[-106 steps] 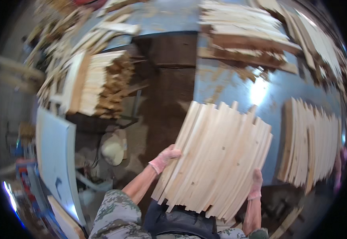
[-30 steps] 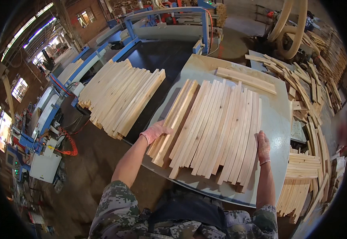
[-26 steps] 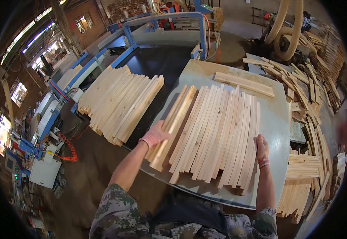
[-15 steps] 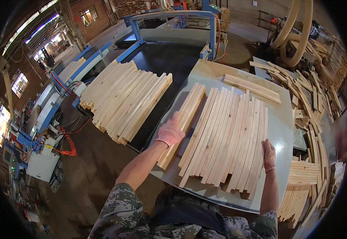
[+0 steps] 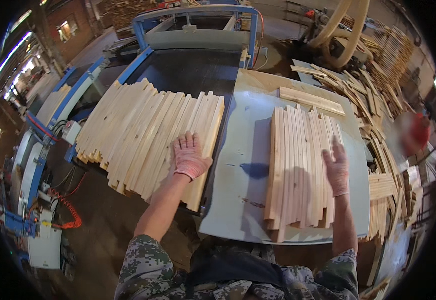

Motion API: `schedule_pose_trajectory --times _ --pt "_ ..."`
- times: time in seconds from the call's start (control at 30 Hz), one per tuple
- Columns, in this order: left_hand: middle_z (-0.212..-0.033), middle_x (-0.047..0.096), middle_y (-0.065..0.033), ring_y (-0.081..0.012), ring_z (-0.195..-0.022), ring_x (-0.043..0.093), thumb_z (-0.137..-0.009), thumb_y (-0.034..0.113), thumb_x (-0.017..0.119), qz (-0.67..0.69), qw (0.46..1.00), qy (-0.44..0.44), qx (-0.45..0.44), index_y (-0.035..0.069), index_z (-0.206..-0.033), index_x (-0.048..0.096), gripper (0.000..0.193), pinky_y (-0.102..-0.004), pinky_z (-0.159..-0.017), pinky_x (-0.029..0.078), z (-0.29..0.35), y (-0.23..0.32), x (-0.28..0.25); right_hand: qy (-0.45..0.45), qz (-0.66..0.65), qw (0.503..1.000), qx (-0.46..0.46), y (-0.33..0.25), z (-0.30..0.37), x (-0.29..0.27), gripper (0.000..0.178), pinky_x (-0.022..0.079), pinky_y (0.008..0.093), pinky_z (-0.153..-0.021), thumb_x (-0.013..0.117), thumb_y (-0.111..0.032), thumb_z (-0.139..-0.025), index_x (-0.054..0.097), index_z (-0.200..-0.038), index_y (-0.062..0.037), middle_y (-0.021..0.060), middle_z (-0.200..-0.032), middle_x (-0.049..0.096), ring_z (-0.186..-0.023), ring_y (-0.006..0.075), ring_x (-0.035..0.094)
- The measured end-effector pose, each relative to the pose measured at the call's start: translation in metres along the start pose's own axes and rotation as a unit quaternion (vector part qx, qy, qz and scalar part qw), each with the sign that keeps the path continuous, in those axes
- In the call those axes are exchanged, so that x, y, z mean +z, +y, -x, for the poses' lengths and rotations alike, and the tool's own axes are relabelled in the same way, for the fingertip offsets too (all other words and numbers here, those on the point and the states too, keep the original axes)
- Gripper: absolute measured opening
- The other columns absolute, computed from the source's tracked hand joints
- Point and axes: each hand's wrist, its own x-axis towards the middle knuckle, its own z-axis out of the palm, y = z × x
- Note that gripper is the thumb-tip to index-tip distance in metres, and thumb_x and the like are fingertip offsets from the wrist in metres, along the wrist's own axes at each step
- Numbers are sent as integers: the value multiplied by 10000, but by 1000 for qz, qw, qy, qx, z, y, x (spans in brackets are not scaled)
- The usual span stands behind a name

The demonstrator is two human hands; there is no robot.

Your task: The person picks up stacks of wooden planks from a metal table and places them onto a conveyor belt. The person repeats this process, moving multiple batches of wood from the table to the conveyor belt throughout the video.

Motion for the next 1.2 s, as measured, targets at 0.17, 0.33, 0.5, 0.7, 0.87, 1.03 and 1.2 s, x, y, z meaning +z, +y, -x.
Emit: schedule_pose_trajectory --times 0.17,0.33,0.5,0.7,0.87,1.03,1.2 --pt "-1763 170 -250 -424 -1633 129 -907 664 632 48 998 -30 42 -4 -1686 192 1116 -545 -1325 60 -10 -23 -14 -213 250 943 53 -163 50 100 840 364 472 -1254 741 -391 -963 373 -1652 -83 200 -1674 400 -1528 384 400" --pt "-1741 223 -273 -444 -1621 182 -887 647 686 178 973 41 143 9 -1686 213 1127 -556 -1330 78 9 -123 -7 -247 236 938 53 -214 88 166 874 338 471 -1273 732 -394 -953 324 -1675 -119 170 -1703 367 -1580 368 320" --pt "-1665 360 -302 -470 -1555 321 -875 533 760 180 954 237 47 4 -1630 339 1013 -566 -1306 206 15 -331 28 -254 194 941 114 -200 111 238 855 359 473 -1255 743 -388 -917 393 -1639 -93 183 -1644 448 -1519 379 409" --pt "-1701 335 -250 -437 -1578 291 -855 555 767 28 941 174 -290 28 -1640 329 1041 -546 -1305 194 30 -585 -4 -121 256 958 56 -192 118 295 666 340 466 -1261 647 -326 -986 504 -1559 -19 211 -1585 518 -1491 392 449" --pt "-1693 316 -192 -408 -1565 288 -855 512 776 -15 905 141 -400 59 -1641 272 1039 -550 -1273 225 5 -663 -48 -102 273 956 47 -181 115 300 622 328 454 -1269 621 -290 -1019 505 -1557 2 198 -1590 525 -1502 384 437" --pt "-1675 334 -159 -370 -1551 322 -846 469 795 -24 909 99 -403 74 -1643 277 1029 -536 -1255 248 -24 -685 -71 -125 286 947 81 -192 110 299 631 311 440 -1279 607 -306 -1045 472 -1590 -17 185 -1627 486 -1536 359 393" --pt "-1692 320 -152 -339 -1548 353 -865 458 771 -69 915 39 -397 80 -1664 243 1030 -521 -1258 251 -43 -704 -58 -129 274 947 108 -198 108 299 689 309 441 -1282 672 -267 -1008 438 -1620 -55 170 -1647 464 -1548 350 375"
